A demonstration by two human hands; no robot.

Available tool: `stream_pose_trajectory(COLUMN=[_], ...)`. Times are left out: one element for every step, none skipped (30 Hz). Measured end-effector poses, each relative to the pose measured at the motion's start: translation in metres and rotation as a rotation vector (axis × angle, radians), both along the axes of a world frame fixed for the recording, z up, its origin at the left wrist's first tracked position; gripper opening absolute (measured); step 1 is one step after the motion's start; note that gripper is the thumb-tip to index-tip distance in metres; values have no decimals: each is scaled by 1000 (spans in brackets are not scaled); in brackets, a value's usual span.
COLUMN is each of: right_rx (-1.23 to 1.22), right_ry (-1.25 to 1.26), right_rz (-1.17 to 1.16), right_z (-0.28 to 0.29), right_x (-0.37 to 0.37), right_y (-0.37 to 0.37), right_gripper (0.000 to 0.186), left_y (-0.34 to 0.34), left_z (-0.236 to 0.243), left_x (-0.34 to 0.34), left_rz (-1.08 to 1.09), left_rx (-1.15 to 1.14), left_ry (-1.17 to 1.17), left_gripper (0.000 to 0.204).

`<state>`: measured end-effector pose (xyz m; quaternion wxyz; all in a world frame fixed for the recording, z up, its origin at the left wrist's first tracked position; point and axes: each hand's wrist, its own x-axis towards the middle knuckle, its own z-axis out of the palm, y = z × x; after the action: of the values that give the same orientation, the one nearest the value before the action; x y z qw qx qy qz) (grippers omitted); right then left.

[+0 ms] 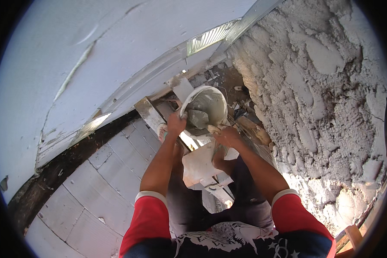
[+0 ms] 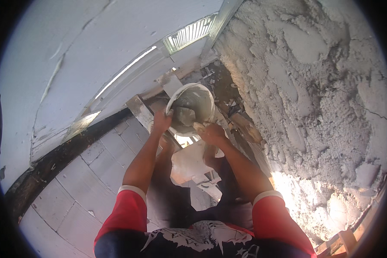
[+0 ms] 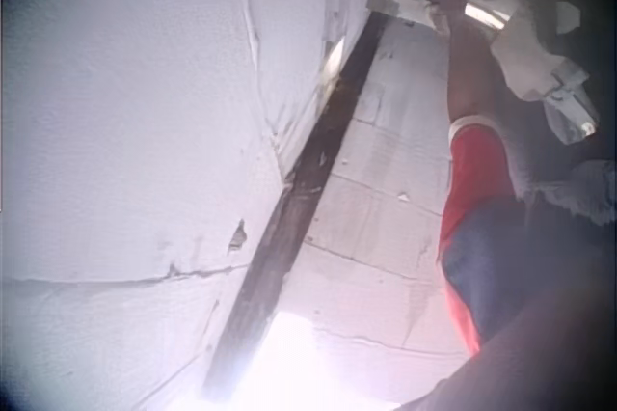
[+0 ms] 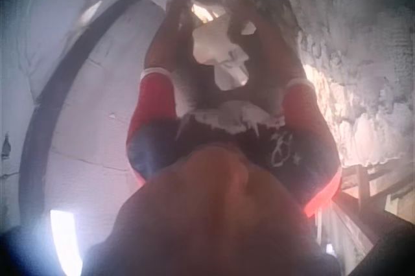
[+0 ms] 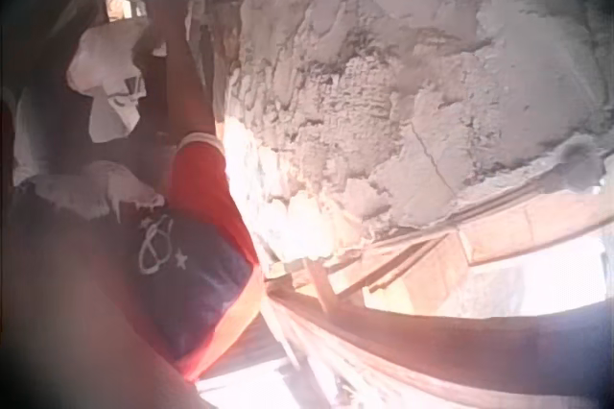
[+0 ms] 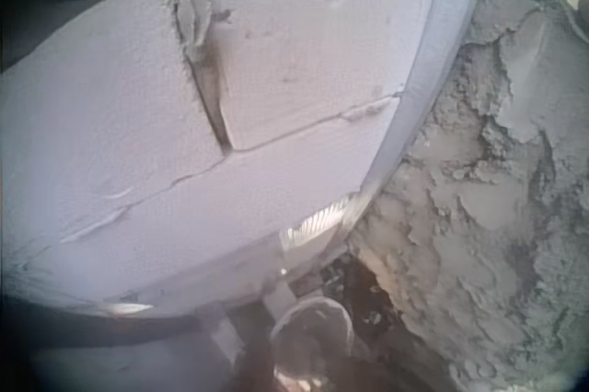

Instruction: The person cuts a white tile with a hand saw, then applies cement mortar to a wall using a trowel. They place the cut tile onto the mortar and tap it into position with a hammer.

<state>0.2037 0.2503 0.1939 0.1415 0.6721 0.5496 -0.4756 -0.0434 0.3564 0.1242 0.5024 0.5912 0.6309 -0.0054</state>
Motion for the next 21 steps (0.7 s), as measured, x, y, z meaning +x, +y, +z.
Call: stream_pose_trajectory(right_rx=[49, 100, 149, 177, 214, 256, 320, 382, 443, 443, 413, 379, 356, 349, 344, 444, 549, 463, 475, 466, 454], right_ry=[-16, -31, -45, -97, -149, -211, -248, -290, -333, -342, -286, -231, -182, -154, -136, -174, -208, -247, -288, -310, -331], right_rz=[-2, -5, -6, 25, 59, 86, 111, 140, 169, 180, 221, 261, 303, 332, 357, 347, 344, 202, 103, 104, 105], right_z=[28, 65, 105, 146, 187, 220, 244, 265, 285, 311, 336, 363, 393, 423, 445, 460, 473, 491, 500, 507, 515], right_x=[6, 10, 9, 5, 1, -1, -4, -6, -8, -15, -18, -20, -21, -18, -11, 0, 8, 8, 7, 5, 3], right_y=[-6, -12, -17, -17, -14, -12, -19, -29, -40, -50, -54, -61, -62, -59, -53, -52, -50, -39, -34, -30, -26], right_gripper=[67, 66, 65, 66, 67, 68, 69, 69, 71, 72, 72, 72, 72, 70, 69, 69, 69, 70, 72, 72, 72], left_y=[-12, -23, -38, -53, -67, -75, -77, -79, -73, -71, -66, -68, -70, -70, -71, -72, -71, -73, -72, -72, -64], left_z=[34, 68, 103, 139, 177, 213, 246, 276, 302, 329, 348, 369, 387, 401, 418, 438, 454, 479, 503, 513, 523], left_x=[-8, -13, -17, -22, -24, -22, -16, -11, -7, -5, -4, -4, -4, -3, 0, 4, 8, 13, 18, 22, 26], left_rz=[117, 153, 189, 228, 237, 241, 224, 207, 240, 272, 314, 356, 372, 387, 418, 440, 364, 363, 318, 301, 326], left_rx=[-9, 73, 155, 240, 302, 368, 434, 464, 478, 487, 506, 519, 508, 505, 477, 463, 650, 634, 689, 669, 700], left_ry=[-49, -55, -59, -63, -58, -61, -79, -97, -111, -122, -129, -119, -127, -142, -177, -225, -227, -262, -284, -296, -325], left_gripper=[37, 36, 35, 34, 35, 35, 35, 37, 36, 35, 34, 29, 27, 26, 27, 29, 28, 28, 28, 28, 30])
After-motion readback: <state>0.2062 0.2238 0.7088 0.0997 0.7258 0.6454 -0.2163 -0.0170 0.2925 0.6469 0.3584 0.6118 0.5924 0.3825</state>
